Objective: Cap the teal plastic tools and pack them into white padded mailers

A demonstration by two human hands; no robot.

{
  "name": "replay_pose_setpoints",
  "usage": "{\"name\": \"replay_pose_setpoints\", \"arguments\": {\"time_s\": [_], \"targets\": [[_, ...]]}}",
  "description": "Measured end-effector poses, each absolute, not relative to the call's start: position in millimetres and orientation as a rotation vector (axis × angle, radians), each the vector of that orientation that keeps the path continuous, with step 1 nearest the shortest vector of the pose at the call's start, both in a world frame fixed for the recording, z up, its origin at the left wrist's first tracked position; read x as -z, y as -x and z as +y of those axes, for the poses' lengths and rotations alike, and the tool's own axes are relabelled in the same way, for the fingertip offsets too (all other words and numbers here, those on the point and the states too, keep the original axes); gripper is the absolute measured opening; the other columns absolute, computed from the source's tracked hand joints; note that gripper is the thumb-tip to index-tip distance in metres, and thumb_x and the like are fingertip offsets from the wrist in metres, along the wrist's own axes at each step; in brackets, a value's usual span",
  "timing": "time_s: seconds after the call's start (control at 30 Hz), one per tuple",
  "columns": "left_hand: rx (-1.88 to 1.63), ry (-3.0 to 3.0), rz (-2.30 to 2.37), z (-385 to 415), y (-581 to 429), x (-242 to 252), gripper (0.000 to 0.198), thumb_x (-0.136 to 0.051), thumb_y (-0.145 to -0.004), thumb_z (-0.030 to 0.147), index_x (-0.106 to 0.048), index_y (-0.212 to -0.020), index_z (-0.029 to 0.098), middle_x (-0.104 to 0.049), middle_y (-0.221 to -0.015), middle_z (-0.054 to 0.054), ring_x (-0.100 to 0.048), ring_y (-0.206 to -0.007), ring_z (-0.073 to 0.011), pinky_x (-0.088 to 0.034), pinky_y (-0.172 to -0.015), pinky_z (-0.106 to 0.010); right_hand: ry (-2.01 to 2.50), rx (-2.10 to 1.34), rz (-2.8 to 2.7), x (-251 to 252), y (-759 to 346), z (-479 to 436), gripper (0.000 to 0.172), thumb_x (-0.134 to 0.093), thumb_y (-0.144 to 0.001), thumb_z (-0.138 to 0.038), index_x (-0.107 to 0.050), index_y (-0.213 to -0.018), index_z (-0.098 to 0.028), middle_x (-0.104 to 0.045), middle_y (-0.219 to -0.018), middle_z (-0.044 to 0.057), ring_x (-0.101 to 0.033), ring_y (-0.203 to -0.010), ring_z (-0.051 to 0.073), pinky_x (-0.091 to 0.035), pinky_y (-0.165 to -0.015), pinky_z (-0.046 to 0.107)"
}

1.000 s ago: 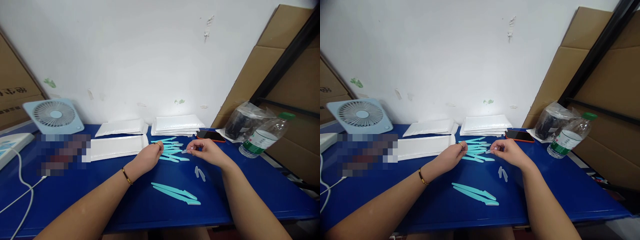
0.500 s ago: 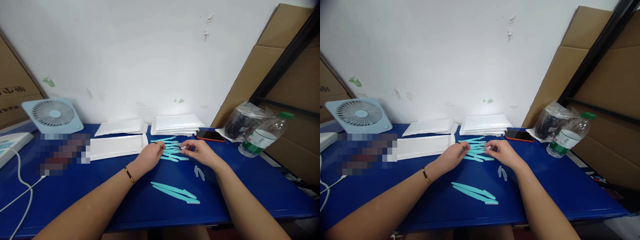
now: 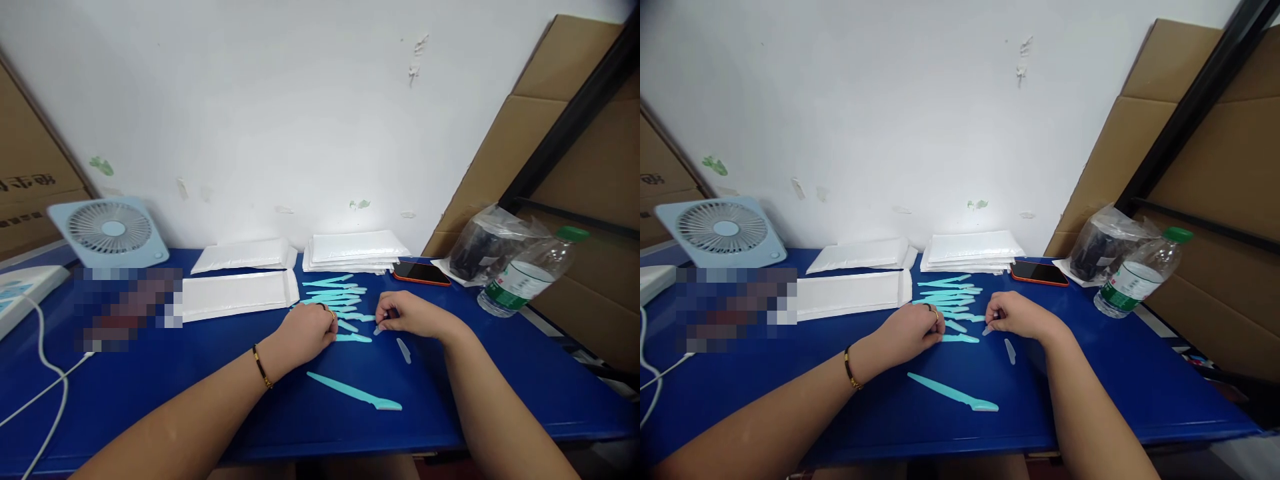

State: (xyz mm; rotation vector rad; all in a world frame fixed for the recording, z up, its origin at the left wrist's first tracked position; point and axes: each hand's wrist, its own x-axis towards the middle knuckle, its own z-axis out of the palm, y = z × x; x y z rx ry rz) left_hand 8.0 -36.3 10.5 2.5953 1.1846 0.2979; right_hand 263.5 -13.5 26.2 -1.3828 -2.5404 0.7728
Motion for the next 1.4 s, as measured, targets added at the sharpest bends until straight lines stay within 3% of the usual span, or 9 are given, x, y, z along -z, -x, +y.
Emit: {"name": "replay_pose_setpoints", "arguments": {"time_s": [0.4,0.53,0.8,1.3,1.4], "targets": [[-0.376,-2.443,1.324,-26.8,-1.2,-7.6,0.016,-0.049,-0.079,0.030,-0.056,-0.070,0.019,-0.060,-0.074,-0.003,-0.054,-0.073,-0.0173,-0.037,-0.060,-0.026,1.420,-0.874,-2.451,-27.6,-265.9,-16.3,0.018,-0.059,-0.075,-0.035,-0.059,-0.074,-0.017,-0.061,-0.066,0.001,-0.052,-0.058,0.013,-0.038,-0.052,0.022],[-0.556,-2.124,1.202,-25.8,2.3,-17.8,0.016,-0.039,-0.083,0.031,-0.050,-0.082,0.020,-0.060,-0.079,-0.002,-0.053,-0.068,-0.0143,-0.039,-0.060,-0.025,1.377,-0.728,-2.228,-30.2,-266.8,-17.3,0.016,-0.055,-0.078,-0.034,-0.057,-0.076,-0.018,-0.059,-0.060,0.000,-0.054,-0.056,0.013,-0.040,-0.052,0.023],[-0.622,-1.899,1.159,-18.6,7.0,-22.3,0.013,-0.040,-0.078,0.029,-0.046,-0.083,0.019,-0.054,-0.070,0.002,-0.046,-0.061,-0.0112,-0.037,-0.056,-0.023,1.091,-0.403,-2.041,-34.7,-252.3,-21.6,0.014,-0.065,-0.073,-0.033,-0.064,-0.069,-0.019,-0.065,-0.078,0.005,-0.060,-0.072,0.018,-0.046,-0.064,0.028],[-0.618,-1.926,1.113,-16.4,2.4,-12.7,0.014,-0.040,-0.079,0.027,-0.048,-0.084,0.018,-0.058,-0.072,0.001,-0.052,-0.065,-0.0119,-0.039,-0.058,-0.023,0.988,-0.434,-2.116,-21.5,-230.7,-21.6,0.018,-0.065,-0.074,-0.037,-0.067,-0.067,-0.020,-0.065,-0.081,0.005,-0.061,-0.074,0.017,-0.049,-0.066,0.027],[-0.654,-2.043,1.174,-14.6,-0.9,-8.5,0.017,-0.038,-0.083,0.029,-0.050,-0.088,0.018,-0.060,-0.078,-0.001,-0.054,-0.071,-0.0141,-0.042,-0.063,-0.026,1.017,-0.375,-2.129,-26.4,-228.4,-19.3,0.016,-0.064,-0.074,-0.037,-0.068,-0.076,-0.022,-0.063,-0.087,0.006,-0.060,-0.081,0.019,-0.049,-0.068,0.028]]}}
